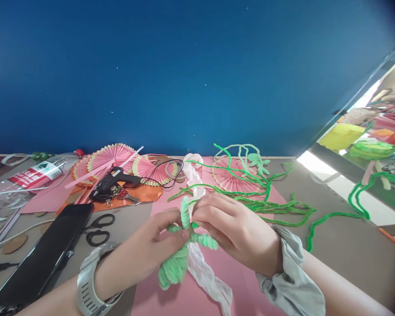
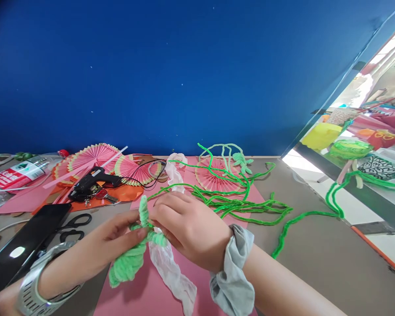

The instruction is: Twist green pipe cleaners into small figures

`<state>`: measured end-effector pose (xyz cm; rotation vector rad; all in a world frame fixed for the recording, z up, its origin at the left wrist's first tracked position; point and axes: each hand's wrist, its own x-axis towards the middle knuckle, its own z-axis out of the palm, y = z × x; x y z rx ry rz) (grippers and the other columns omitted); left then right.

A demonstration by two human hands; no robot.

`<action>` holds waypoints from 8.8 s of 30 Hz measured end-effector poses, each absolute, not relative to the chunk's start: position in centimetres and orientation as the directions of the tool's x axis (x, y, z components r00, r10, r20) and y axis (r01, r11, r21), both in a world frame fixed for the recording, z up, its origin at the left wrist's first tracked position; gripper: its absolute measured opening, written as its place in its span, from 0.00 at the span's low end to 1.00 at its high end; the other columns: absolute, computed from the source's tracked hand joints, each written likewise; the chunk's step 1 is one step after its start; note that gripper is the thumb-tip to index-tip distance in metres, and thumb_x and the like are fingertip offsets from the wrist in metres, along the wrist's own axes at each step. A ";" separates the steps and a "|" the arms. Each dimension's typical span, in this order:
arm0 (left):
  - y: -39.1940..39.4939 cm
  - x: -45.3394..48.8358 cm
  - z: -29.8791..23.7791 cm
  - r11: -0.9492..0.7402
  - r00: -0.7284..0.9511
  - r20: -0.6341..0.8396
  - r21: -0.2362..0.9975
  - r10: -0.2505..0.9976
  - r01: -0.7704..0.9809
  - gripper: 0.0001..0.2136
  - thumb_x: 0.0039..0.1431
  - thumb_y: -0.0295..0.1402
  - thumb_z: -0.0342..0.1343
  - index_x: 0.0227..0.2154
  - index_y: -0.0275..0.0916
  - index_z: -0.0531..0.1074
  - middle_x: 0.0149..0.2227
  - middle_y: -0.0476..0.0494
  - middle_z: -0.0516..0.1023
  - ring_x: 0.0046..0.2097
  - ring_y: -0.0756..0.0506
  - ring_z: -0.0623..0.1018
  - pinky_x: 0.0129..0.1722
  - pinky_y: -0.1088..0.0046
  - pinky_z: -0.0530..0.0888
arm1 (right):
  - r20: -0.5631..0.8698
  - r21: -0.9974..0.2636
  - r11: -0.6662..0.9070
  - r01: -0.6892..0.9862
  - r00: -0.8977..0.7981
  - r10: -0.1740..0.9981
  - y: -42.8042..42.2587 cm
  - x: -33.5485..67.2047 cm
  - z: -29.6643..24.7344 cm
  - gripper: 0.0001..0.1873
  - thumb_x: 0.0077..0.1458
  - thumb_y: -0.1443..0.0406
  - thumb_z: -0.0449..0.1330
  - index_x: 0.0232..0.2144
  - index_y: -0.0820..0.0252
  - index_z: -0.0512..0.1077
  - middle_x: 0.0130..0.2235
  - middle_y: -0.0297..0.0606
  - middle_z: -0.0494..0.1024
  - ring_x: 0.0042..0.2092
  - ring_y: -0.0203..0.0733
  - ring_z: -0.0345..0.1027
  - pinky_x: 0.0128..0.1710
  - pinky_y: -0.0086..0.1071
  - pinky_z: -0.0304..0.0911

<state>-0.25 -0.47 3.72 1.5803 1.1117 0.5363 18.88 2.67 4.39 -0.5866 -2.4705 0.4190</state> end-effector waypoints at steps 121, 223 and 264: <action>1.0 -1.0 2.9 0.145 0.200 -0.204 0.950 0.958 0.275 0.13 0.56 0.41 0.47 0.38 0.41 0.70 0.27 0.50 0.71 0.29 0.48 0.70 0.28 0.75 0.66 | 0.677 0.348 0.749 0.564 -0.704 0.216 2.8 17.7 -0.7 0.07 0.55 0.68 0.54 0.33 0.57 0.72 0.49 0.33 0.71 0.51 0.40 0.60 0.51 0.40 0.57; 0.4 -1.0 4.2 -0.283 0.476 -0.053 0.745 0.878 0.604 0.07 0.59 0.34 0.44 0.29 0.42 0.66 0.30 0.52 0.68 0.34 0.48 0.68 0.38 0.72 0.64 | 0.618 -0.444 0.848 0.288 -0.587 0.523 3.1 18.0 0.3 0.07 0.59 0.71 0.47 0.35 0.58 0.63 0.31 0.37 0.72 0.34 0.37 0.64 0.35 0.32 0.61; 0.6 -0.9 2.3 -0.334 0.227 0.250 0.594 0.941 0.731 0.06 0.59 0.32 0.45 0.27 0.41 0.63 0.31 0.49 0.70 0.37 0.46 0.69 0.44 0.67 0.61 | 0.434 -0.610 0.679 0.408 -0.545 0.718 3.2 17.7 0.9 0.07 0.60 0.67 0.47 0.31 0.59 0.63 0.32 0.36 0.69 0.34 0.36 0.62 0.34 0.29 0.59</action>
